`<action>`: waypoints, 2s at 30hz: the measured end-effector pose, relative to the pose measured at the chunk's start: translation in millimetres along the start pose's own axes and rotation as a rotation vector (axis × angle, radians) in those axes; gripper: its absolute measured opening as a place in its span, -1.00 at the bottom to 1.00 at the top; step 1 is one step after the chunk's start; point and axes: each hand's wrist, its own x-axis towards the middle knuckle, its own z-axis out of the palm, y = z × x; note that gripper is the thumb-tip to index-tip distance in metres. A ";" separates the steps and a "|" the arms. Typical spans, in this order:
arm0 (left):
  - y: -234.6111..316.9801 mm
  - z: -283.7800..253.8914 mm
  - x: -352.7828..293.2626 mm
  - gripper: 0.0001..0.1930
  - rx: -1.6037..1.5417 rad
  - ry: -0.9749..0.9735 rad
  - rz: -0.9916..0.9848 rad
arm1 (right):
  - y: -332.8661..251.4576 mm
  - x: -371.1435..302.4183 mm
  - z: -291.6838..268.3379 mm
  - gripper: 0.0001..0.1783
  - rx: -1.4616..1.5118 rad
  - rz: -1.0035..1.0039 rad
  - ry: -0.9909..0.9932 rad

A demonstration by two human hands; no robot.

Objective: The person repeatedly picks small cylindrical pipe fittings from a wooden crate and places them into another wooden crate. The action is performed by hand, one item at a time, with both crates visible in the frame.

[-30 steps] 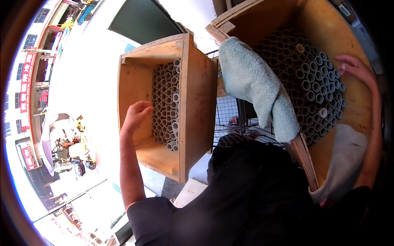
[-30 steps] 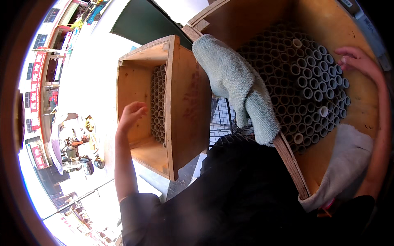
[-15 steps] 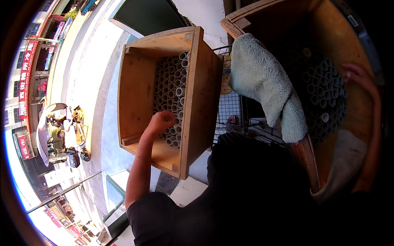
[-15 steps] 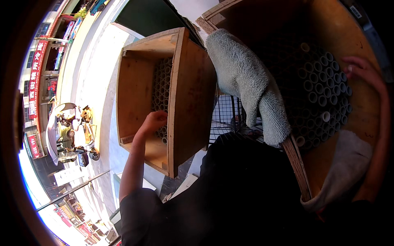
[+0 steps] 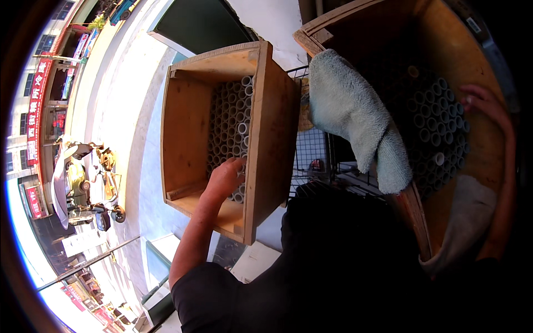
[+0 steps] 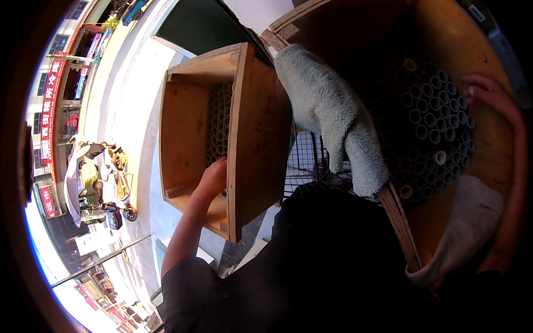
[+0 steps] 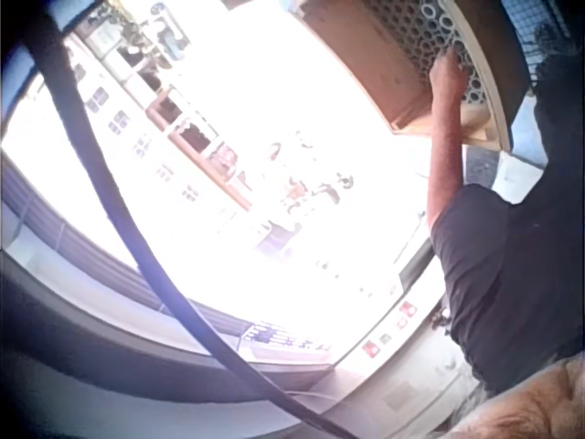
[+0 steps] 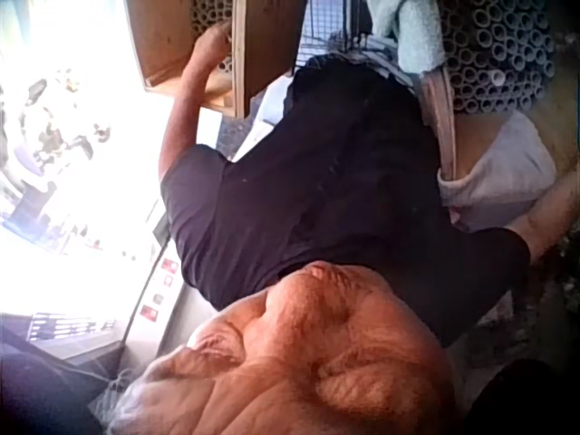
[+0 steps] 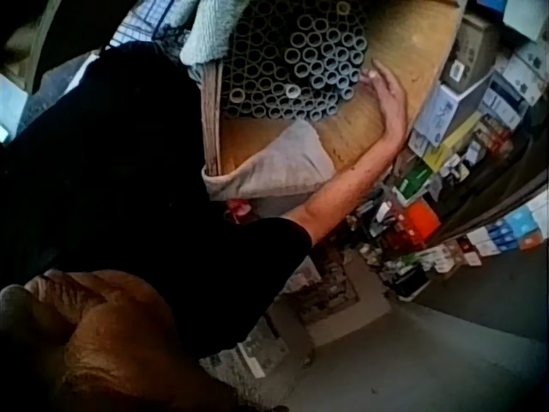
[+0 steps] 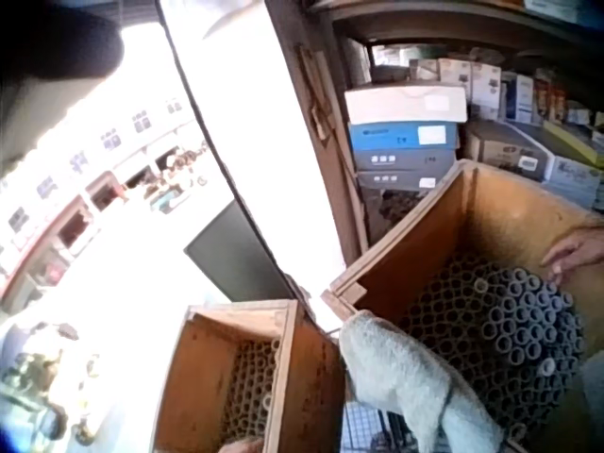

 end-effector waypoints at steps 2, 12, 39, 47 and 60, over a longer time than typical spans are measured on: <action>2.6 -2.1 0.8 -0.58 0.042 -0.051 -0.030 | -4.0 -1.2 1.8 -0.51 -0.010 0.007 0.003; -5.6 9.5 -1.5 -0.71 0.116 -0.026 0.040 | -11.8 -2.7 5.5 -0.52 0.005 0.007 0.017; -3.3 -0.8 4.6 -0.70 -0.109 0.105 -0.133 | 20.5 4.4 -2.6 -0.51 0.066 -0.019 0.023; 14.9 -41.7 4.8 -0.77 -0.398 0.353 -0.238 | 9.9 -3.3 0.8 -0.50 0.062 -0.032 0.004; 129.9 -152.0 20.8 -0.73 -0.473 0.686 0.130 | 25.2 -0.2 -0.3 -0.53 0.105 -0.104 -0.001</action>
